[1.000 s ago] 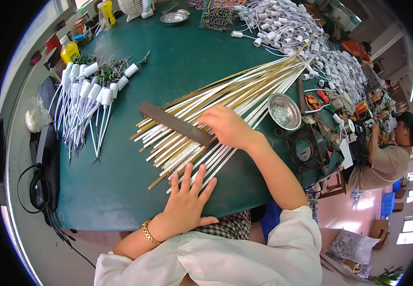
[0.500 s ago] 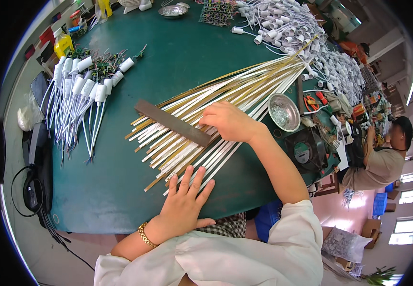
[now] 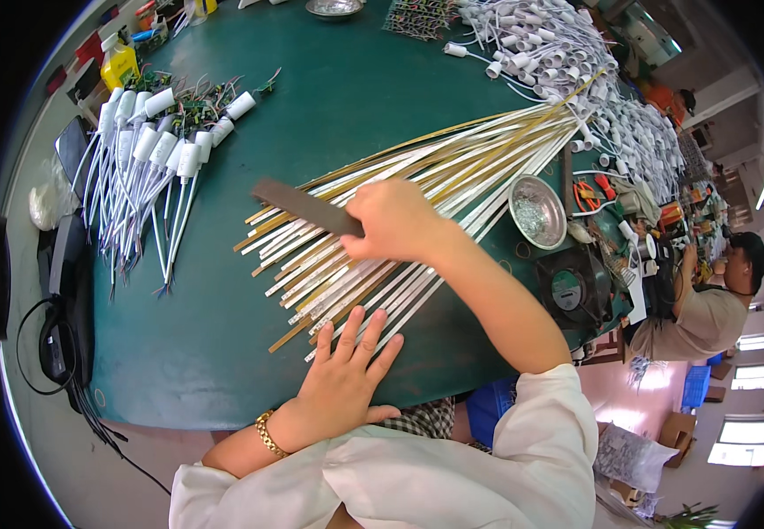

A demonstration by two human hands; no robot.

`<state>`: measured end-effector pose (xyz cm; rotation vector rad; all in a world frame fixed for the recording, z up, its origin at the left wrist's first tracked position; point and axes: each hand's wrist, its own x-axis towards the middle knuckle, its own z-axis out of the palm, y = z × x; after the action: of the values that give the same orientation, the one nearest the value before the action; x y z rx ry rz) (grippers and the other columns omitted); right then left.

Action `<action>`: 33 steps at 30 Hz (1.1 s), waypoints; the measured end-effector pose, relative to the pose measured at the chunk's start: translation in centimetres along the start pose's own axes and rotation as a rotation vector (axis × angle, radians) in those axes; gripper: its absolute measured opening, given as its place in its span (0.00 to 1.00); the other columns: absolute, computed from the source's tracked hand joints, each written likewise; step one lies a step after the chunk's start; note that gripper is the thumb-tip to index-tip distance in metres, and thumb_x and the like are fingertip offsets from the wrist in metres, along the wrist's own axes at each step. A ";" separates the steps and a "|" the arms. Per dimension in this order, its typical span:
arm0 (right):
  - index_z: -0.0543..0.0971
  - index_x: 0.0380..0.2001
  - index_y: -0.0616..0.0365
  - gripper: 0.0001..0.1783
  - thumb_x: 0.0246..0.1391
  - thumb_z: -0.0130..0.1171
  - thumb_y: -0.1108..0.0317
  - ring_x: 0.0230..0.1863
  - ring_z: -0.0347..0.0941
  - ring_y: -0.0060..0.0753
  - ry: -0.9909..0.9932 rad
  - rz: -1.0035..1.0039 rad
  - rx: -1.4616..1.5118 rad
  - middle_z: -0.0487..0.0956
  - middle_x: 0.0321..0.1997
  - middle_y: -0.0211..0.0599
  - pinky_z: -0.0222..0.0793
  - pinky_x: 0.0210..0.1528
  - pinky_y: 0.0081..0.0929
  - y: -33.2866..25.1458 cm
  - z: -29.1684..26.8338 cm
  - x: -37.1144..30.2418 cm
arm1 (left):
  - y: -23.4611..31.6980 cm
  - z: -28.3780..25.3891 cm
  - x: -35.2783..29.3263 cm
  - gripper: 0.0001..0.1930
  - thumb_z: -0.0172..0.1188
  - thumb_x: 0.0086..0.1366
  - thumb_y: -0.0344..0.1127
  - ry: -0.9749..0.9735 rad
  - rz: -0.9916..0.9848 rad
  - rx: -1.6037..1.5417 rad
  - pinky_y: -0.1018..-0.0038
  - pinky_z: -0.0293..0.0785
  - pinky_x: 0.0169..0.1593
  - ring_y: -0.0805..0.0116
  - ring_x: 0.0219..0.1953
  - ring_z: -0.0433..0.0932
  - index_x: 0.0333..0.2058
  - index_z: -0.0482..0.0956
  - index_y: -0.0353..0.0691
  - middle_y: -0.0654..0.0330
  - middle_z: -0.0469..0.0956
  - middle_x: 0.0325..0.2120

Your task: The person arranges and aligns LED light strips on a workbench using a block weight, peels backing from the strips, and solders wires from a driver assembly onto an LED strip using a soldering iron.

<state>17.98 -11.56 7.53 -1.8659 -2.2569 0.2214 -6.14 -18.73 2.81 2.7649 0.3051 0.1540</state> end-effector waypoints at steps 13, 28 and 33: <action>0.83 0.35 0.55 0.09 0.50 0.68 0.67 0.35 0.79 0.39 0.188 -0.252 0.166 0.80 0.35 0.32 0.76 0.37 0.34 5.0 -0.9 -0.4 | 0.3 -0.2 -0.1 0.53 0.66 0.49 0.71 -0.025 -0.002 -0.026 0.39 0.45 0.69 0.37 0.74 0.46 0.68 0.65 0.45 0.43 0.52 0.72; 0.81 0.33 0.52 0.07 0.48 0.68 0.70 0.46 0.74 0.38 -0.236 -0.251 0.052 0.79 0.36 0.30 0.73 0.47 0.36 4.5 -0.9 -1.1 | 0.1 -1.0 0.2 0.51 0.69 0.49 0.68 -0.061 -0.001 -0.039 0.35 0.50 0.66 0.33 0.72 0.50 0.67 0.67 0.43 0.38 0.51 0.71; 0.78 0.34 0.53 0.07 0.51 0.61 0.76 0.46 0.76 0.42 -0.215 -0.262 -0.057 0.80 0.35 0.34 0.75 0.45 0.39 3.9 -1.5 -2.2 | 0.4 -0.9 0.3 0.52 0.69 0.49 0.68 -0.054 0.017 -0.042 0.34 0.51 0.65 0.32 0.72 0.50 0.67 0.66 0.43 0.38 0.51 0.71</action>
<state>22.50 -13.01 7.92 -1.6158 -2.6479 0.3325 -5.84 -18.77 3.81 2.7250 0.2617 0.0883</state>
